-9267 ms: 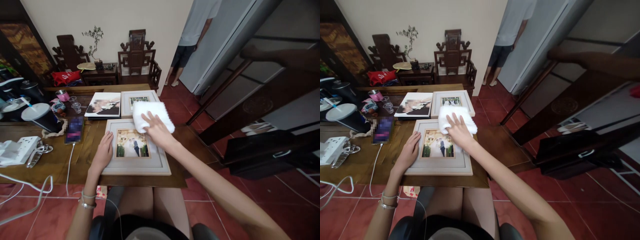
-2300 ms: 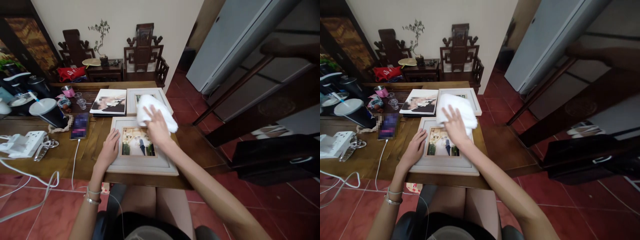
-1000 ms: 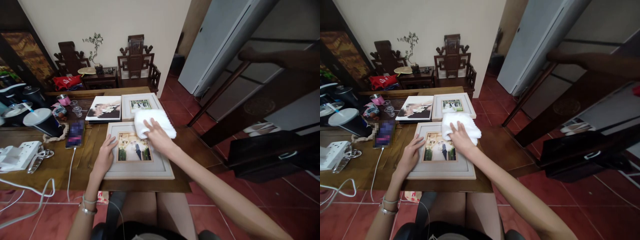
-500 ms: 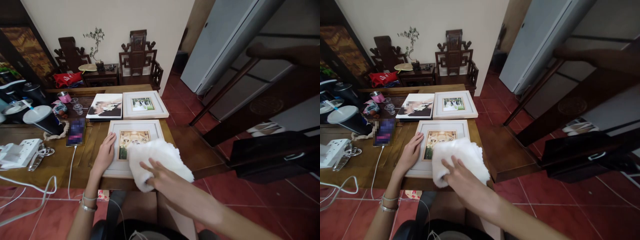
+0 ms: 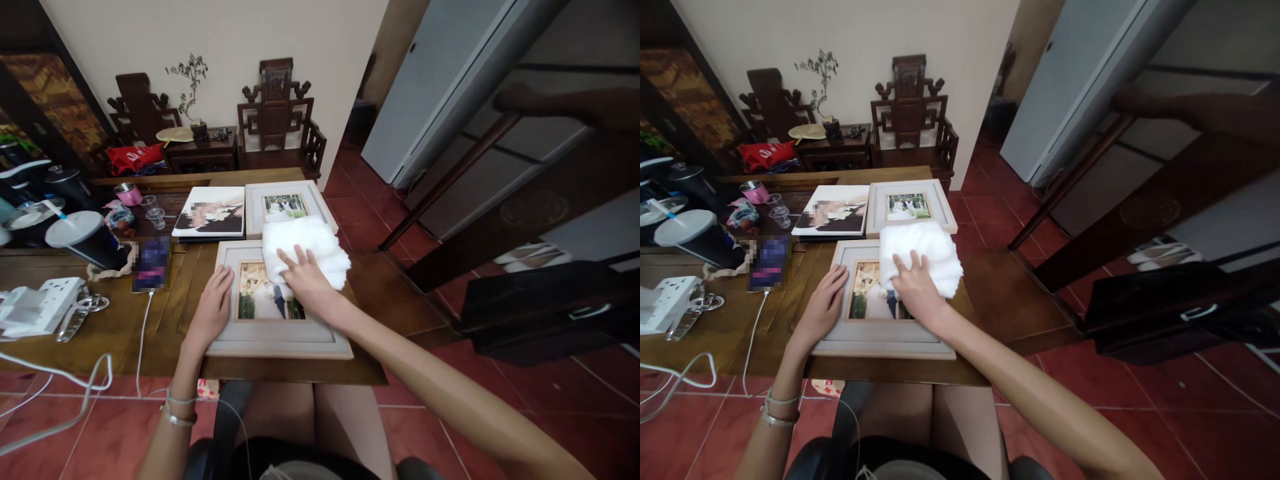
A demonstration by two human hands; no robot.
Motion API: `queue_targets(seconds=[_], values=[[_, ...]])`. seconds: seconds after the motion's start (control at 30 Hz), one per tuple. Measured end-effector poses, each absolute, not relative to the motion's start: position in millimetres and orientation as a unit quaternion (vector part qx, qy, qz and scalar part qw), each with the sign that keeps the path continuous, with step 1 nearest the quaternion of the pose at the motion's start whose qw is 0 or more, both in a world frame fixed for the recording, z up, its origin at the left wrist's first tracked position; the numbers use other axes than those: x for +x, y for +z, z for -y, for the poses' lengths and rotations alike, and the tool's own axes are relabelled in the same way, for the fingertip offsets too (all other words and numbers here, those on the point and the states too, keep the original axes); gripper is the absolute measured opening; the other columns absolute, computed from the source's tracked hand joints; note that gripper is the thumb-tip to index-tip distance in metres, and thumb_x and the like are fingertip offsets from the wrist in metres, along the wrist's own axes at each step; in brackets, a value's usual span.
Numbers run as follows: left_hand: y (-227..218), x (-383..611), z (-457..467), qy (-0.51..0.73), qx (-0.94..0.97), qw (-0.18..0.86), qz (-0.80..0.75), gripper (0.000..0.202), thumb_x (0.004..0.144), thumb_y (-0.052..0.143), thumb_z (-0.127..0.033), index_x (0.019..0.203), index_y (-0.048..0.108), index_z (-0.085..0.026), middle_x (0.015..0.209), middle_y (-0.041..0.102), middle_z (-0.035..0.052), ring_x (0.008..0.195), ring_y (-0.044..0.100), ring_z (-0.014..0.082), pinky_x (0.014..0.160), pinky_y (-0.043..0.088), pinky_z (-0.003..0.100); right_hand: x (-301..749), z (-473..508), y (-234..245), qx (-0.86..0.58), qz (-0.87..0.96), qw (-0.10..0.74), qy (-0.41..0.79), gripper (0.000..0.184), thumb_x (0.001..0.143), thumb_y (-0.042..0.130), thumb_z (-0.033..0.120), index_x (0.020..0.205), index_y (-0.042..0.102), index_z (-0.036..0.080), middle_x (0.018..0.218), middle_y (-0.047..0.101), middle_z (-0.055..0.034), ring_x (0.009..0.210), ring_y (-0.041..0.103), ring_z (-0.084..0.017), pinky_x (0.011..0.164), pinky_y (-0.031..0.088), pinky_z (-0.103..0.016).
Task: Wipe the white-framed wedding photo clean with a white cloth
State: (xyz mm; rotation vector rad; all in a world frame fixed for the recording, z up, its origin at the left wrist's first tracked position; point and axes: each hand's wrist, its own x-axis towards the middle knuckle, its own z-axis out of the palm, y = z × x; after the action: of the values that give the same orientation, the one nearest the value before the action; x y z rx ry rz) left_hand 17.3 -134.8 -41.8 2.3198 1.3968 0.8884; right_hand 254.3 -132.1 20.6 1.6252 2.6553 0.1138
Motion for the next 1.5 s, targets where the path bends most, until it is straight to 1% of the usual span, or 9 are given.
queue_targets(seconds=[0.2, 0.33, 0.47, 0.6, 0.77, 0.9, 1.1, 1.3, 1.5], values=[[-42.2, 19.0, 136.6, 0.323, 0.802, 0.143, -0.482, 0.041, 0.095, 0.037, -0.02, 0.132, 0.053, -0.017, 0.143, 0.049, 0.0131, 0.14, 0.035, 0.0225, 0.115, 0.029, 0.049, 252.6, 221.9, 39.9, 0.453, -0.887, 0.032, -0.084, 0.029, 0.077, 0.057, 0.006, 0.096, 0.075, 0.018, 0.142, 0.049, -0.0157, 0.125, 0.047, -0.043, 0.099, 0.041, -0.06], [-44.0, 19.1, 137.9, 0.331, 0.805, 0.14, -0.471, 0.041, 0.095, 0.037, -0.019, 0.134, 0.051, -0.019, 0.144, 0.048, 0.0125, 0.14, 0.034, 0.0219, 0.115, 0.03, 0.049, 254.7, 250.7, 52.8, 0.421, -0.896, -0.003, -0.144, 0.037, 0.076, 0.053, 0.004, 0.105, 0.072, 0.018, 0.145, 0.046, -0.0121, 0.132, 0.041, -0.038, 0.101, 0.043, -0.053], [-47.4, 17.5, 136.2, 0.323, 0.813, 0.135, -0.465, 0.041, 0.096, 0.036, -0.019, 0.133, 0.052, -0.017, 0.144, 0.048, 0.0136, 0.141, 0.032, 0.0227, 0.115, 0.03, 0.049, 246.4, 221.9, 33.7, 0.497, -0.863, -0.011, -0.092, 0.037, 0.076, 0.052, 0.001, 0.099, 0.074, 0.02, 0.148, 0.042, -0.0097, 0.134, 0.037, -0.039, 0.106, 0.034, -0.058], [-48.2, 16.1, 133.6, 0.309, 0.819, 0.135, -0.464, 0.041, 0.095, 0.037, -0.018, 0.132, 0.053, -0.018, 0.144, 0.048, 0.0126, 0.141, 0.033, 0.0247, 0.115, 0.03, 0.051, 246.8, 158.8, 12.2, 0.543, -0.839, -0.036, 0.017, 0.039, 0.08, 0.048, 0.0, 0.107, 0.071, 0.016, 0.153, 0.033, -0.0112, 0.139, 0.028, -0.041, 0.11, 0.027, -0.059], [-45.1, 16.0, 133.3, 0.307, 0.817, 0.137, -0.468, 0.041, 0.095, 0.037, -0.018, 0.132, 0.053, -0.017, 0.143, 0.049, 0.0127, 0.14, 0.034, 0.0251, 0.115, 0.03, 0.051, 250.7, 122.4, 5.0, 0.528, -0.848, -0.009, 0.046, 0.034, 0.082, 0.048, 0.002, 0.103, 0.072, 0.013, 0.153, 0.032, -0.0141, 0.137, 0.028, -0.045, 0.106, 0.028, -0.064], [-43.7, 16.5, 134.1, 0.31, 0.815, 0.139, -0.469, 0.041, 0.095, 0.037, -0.019, 0.133, 0.053, -0.017, 0.143, 0.049, 0.013, 0.14, 0.034, 0.0246, 0.115, 0.03, 0.051, 246.3, 167.6, 18.6, 0.507, -0.862, 0.013, -0.009, 0.028, 0.079, 0.056, 0.007, 0.097, 0.075, 0.017, 0.147, 0.042, -0.0141, 0.132, 0.037, -0.046, 0.104, 0.032, -0.064], [-41.0, 19.8, 138.1, 0.306, 0.803, 0.154, -0.487, 0.041, 0.097, 0.035, -0.023, 0.134, 0.051, -0.015, 0.145, 0.046, 0.0141, 0.142, 0.031, 0.023, 0.115, 0.028, 0.049, 243.6, 238.1, 59.2, 0.387, -0.906, 0.037, -0.167, 0.039, 0.077, 0.052, 0.004, 0.11, 0.07, 0.016, 0.147, 0.043, -0.0135, 0.134, 0.037, -0.04, 0.105, 0.038, -0.057], [-28.6, 24.8, 144.1, 0.297, 0.779, 0.207, -0.512, 0.048, 0.1, 0.03, -0.034, 0.145, 0.035, -0.019, 0.155, 0.031, 0.0114, 0.145, 0.022, 0.0212, 0.118, 0.019, 0.048, 212.7, 199.3, 43.8, 0.463, -0.88, 0.016, -0.101, 0.037, 0.078, 0.052, 0.004, 0.104, 0.072, 0.02, 0.149, 0.041, -0.0097, 0.137, 0.033, -0.039, 0.107, 0.033, -0.057], [-20.2, 26.5, 149.6, 0.337, 0.771, 0.226, -0.49, 0.06, 0.1, 0.025, -0.045, 0.152, 0.014, -0.017, 0.16, 0.014, 0.0106, 0.147, 0.011, 0.0201, 0.12, 0.011, 0.041, 169.5, 129.1, 42.2, 0.521, -0.853, 0.005, -0.041, 0.043, 0.089, 0.042, 0.009, 0.128, 0.06, 0.016, 0.155, 0.029, -0.012, 0.141, 0.022, -0.039, 0.108, 0.029, -0.059]])
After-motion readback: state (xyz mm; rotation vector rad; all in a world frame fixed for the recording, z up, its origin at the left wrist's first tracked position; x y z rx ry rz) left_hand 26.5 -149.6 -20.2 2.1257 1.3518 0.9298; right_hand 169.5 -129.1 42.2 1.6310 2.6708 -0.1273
